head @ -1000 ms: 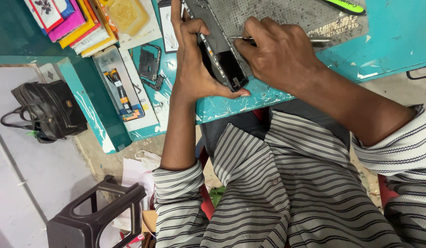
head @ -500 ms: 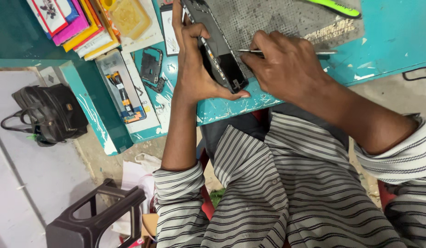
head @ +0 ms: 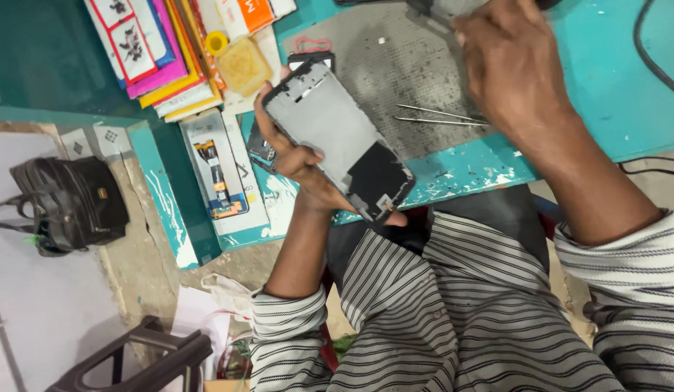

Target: The person holds a disassembled smartphone frame and cleans it, using a brush to scrub the edges and tweezers to pick at the frame. They pour liquid from a dark bottle onto the phone and continue brushing and picking at the frame edges throughout the episode.

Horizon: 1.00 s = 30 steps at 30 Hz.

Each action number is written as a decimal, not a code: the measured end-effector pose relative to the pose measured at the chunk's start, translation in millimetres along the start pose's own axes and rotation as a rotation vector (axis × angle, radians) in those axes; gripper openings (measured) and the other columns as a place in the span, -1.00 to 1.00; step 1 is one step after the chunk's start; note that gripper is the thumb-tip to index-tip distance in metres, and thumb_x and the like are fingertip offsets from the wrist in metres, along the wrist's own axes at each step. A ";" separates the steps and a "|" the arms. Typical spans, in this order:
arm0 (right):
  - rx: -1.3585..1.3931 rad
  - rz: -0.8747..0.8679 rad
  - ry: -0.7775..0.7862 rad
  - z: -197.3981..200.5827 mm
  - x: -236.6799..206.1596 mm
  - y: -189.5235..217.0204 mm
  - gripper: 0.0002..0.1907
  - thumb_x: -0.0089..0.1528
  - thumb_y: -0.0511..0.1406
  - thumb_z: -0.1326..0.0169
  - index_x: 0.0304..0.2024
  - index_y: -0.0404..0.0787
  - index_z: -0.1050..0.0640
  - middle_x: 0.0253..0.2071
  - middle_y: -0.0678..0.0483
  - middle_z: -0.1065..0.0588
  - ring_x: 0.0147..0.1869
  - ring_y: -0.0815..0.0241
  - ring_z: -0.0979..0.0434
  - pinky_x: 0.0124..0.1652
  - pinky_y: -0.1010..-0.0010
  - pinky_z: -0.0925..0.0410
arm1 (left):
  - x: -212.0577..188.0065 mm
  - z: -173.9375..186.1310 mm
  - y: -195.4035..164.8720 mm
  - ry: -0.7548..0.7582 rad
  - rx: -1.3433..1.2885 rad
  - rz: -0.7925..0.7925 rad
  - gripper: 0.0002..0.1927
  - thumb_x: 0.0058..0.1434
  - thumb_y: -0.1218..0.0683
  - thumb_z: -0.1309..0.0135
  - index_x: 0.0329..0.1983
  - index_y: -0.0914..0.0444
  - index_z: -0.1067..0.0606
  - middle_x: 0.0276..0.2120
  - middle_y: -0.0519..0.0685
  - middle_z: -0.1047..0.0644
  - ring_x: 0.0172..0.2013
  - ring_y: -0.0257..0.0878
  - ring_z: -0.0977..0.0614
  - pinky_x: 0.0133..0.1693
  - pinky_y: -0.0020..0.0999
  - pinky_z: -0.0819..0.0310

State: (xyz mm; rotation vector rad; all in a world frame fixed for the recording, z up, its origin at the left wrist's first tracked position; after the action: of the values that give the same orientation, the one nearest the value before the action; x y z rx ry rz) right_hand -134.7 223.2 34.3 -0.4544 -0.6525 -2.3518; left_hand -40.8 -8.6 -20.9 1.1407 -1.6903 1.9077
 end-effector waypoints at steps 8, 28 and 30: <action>0.776 -0.223 0.090 -21.3 6.4 52.2 -0.67 0.53 -0.52 0.06 0.31 -0.19 -0.45 -0.23 0.07 -0.40 -0.37 0.39 -0.33 -0.35 0.57 -0.25 | 8.5 6.6 0.3 0.115 0.039 -0.103 0.10 -0.35 -0.51 -0.48 0.00 0.10 -0.12 0.37 0.28 0.07 0.40 0.39 -0.12 0.40 0.33 -0.20; 0.621 -0.337 0.550 23.9 -43.6 69.7 -0.40 0.23 -0.59 -0.02 0.27 -0.05 -0.51 -0.42 0.10 -0.43 -0.44 0.32 -0.34 -0.47 0.46 -0.26 | 14.0 23.9 -3.1 0.044 0.189 -0.056 0.07 -0.41 -0.49 -0.48 -0.04 0.08 -0.17 0.40 0.22 0.05 0.43 0.35 -0.12 0.43 0.25 -0.11; 0.625 -0.326 0.472 41.3 -40.9 58.9 -0.42 0.24 -0.61 0.04 0.25 -0.07 -0.51 -0.33 0.10 -0.48 -0.37 0.36 -0.39 -0.42 0.49 -0.26 | 12.8 19.9 -1.9 0.038 0.162 -0.066 0.06 -0.38 -0.50 -0.48 -0.03 0.09 -0.17 0.39 0.25 0.05 0.42 0.36 -0.14 0.43 0.24 -0.14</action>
State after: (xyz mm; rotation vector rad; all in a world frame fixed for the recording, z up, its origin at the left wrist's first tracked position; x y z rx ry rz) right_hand -59.4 227.1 68.4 0.5006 -1.2220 -2.2509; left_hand -40.7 -30.0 -10.7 1.1952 -1.4817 2.0425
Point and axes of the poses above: each hand's wrist, its own x-axis towards the middle knuckle, its own z-axis out of the back of the hand, y = z × x, the point moved 3 cm from there along x, towards the middle knuckle
